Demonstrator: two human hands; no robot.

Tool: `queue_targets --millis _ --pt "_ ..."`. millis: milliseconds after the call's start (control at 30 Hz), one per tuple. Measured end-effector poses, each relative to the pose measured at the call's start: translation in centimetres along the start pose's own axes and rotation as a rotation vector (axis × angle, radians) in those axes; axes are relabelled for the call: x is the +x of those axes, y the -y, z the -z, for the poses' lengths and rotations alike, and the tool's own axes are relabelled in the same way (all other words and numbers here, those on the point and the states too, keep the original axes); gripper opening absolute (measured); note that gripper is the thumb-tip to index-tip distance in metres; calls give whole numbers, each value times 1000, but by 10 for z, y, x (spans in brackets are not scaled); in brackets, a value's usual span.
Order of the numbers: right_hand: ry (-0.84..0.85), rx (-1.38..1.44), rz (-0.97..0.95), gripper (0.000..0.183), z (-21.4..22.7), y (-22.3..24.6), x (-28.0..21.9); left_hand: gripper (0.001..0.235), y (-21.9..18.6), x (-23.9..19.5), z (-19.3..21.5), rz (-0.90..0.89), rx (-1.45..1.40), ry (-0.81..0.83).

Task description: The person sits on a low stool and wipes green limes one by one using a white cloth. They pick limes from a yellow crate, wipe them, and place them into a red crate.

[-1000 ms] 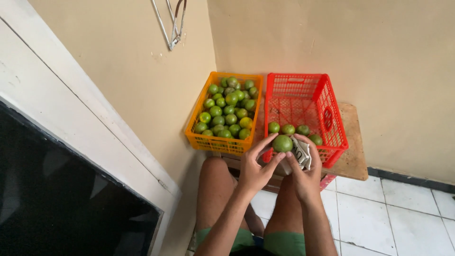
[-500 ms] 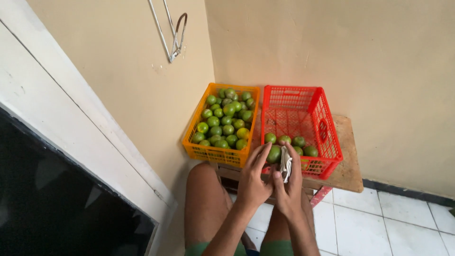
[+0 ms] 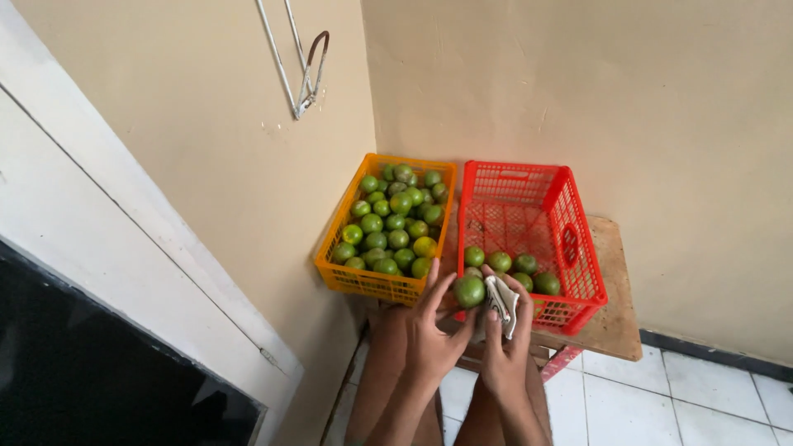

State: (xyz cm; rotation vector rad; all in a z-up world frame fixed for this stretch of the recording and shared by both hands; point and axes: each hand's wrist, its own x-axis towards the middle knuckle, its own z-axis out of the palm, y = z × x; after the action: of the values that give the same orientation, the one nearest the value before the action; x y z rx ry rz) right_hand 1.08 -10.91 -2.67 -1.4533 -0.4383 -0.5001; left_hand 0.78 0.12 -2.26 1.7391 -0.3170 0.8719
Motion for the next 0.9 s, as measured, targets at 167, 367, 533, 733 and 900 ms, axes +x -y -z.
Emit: queue_targets --millis 167,367,533,733,900 --pt "-59 -11 -16 50 9 2 0 58 -5 7 -13 -25 -95 51" --pt "-103 6 -62 45 20 2 6 57 5 7 -14 6 -29 195" --pt "44 -524 306 54 25 -7 1 64 2 2 -7 -54 110 288" --pt "48 -446 239 50 28 -9 -6 61 6 -4 1 -4 92 334" --pt "-47 -134 108 45 32 -29 -8 55 -3 2 6 -39 26 312"
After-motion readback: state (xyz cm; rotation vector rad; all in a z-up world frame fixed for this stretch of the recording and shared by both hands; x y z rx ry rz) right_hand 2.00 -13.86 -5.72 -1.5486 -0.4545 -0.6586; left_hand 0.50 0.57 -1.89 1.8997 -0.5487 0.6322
